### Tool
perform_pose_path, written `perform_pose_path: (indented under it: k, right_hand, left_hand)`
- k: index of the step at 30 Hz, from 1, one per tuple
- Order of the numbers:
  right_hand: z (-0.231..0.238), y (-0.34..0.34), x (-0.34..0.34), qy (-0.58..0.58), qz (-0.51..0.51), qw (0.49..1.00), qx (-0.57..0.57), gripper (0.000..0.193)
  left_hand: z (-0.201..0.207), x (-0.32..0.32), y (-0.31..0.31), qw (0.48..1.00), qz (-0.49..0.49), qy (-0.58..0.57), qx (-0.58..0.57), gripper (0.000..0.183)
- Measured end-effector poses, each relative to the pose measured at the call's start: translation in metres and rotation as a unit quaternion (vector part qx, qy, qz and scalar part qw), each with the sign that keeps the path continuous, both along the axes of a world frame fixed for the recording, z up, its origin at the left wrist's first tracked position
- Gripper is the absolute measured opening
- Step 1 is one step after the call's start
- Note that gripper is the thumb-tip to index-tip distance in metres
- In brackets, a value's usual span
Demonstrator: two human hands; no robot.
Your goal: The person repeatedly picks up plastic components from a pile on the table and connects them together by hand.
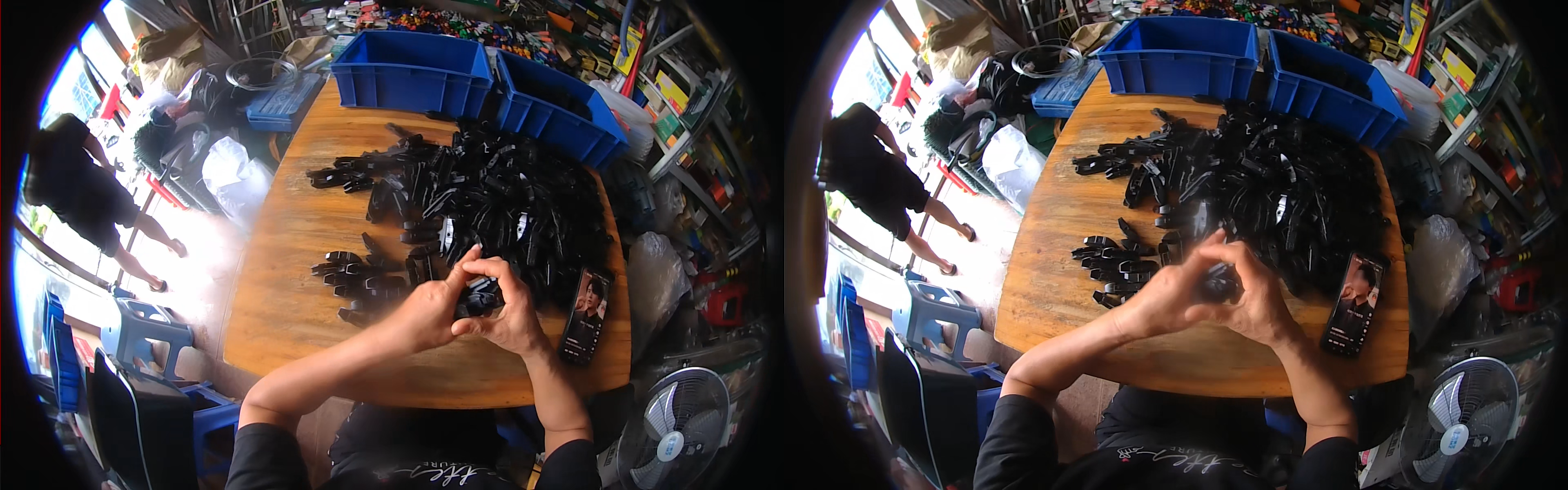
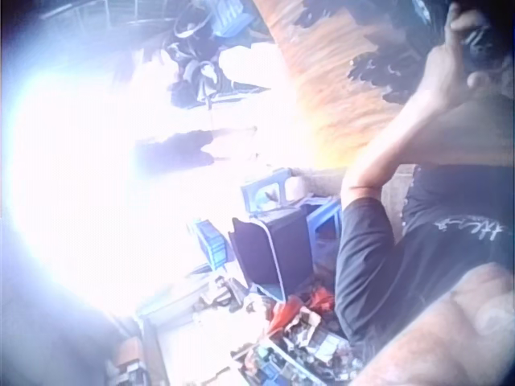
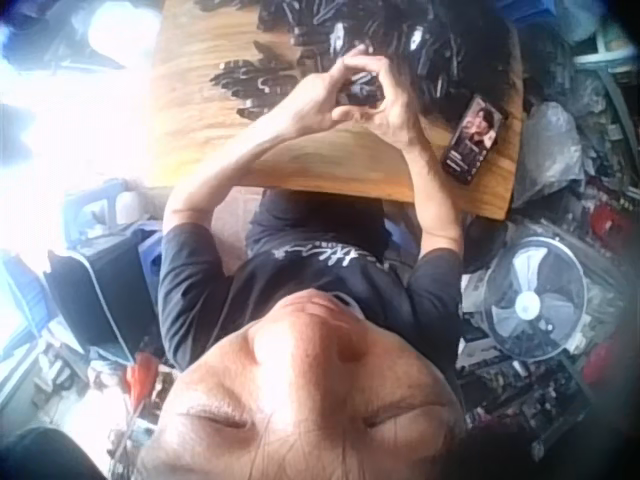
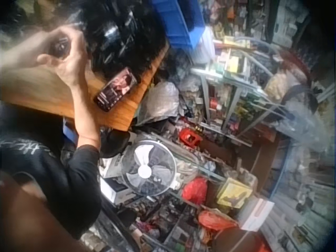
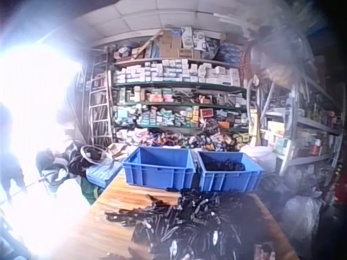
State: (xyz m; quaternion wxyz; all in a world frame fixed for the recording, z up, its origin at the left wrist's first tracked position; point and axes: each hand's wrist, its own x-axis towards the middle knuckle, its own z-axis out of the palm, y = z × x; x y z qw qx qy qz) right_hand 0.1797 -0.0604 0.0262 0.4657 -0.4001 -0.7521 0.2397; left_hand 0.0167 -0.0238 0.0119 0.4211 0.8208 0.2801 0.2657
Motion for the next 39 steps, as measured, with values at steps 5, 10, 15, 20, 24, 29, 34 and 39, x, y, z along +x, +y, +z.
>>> perform_pose_path:
  k: [5,10,15,20,24,29,34,39]
  right_hand:
    - [-0.002,0.003,-0.008,0.067,-0.029,0.991,-0.112,0.028]
    - [0.043,0.090,0.034,0.090,-0.143,0.982,0.079,0.025]
    - [0.148,0.206,0.174,-0.211,-0.397,0.859,0.246,0.054]
    - [0.118,0.153,0.108,-0.098,-0.232,0.962,0.110,0.037]
    - [0.057,0.057,0.055,-0.253,-0.104,0.962,0.017,0.015]
    - [0.001,0.010,0.038,-0.355,-0.175,0.918,-0.014,0.017]
    - [-0.022,0.002,0.030,-0.402,-0.228,0.887,-0.014,0.017]
    - [-0.022,0.002,0.018,-0.222,-0.030,0.974,-0.024,0.018]
  left_hand:
    - [0.002,-0.010,0.002,0.998,-0.032,-0.031,-0.044,0.093]
    - [0.011,-0.048,0.059,0.978,0.090,-0.081,-0.169,0.071]
    - [-0.016,-0.104,0.171,0.894,0.351,0.195,0.199,0.049]
    - [-0.071,-0.127,0.177,0.849,0.317,0.275,0.322,0.051]
    - [-0.052,-0.112,0.131,0.849,0.293,0.231,0.373,0.040]
    - [-0.043,-0.099,0.110,0.914,0.233,0.158,0.292,0.024]
    - [-0.047,-0.093,0.101,0.909,0.238,0.148,0.308,0.019]
    - [-0.035,-0.102,0.099,0.864,0.277,0.203,0.367,0.015]
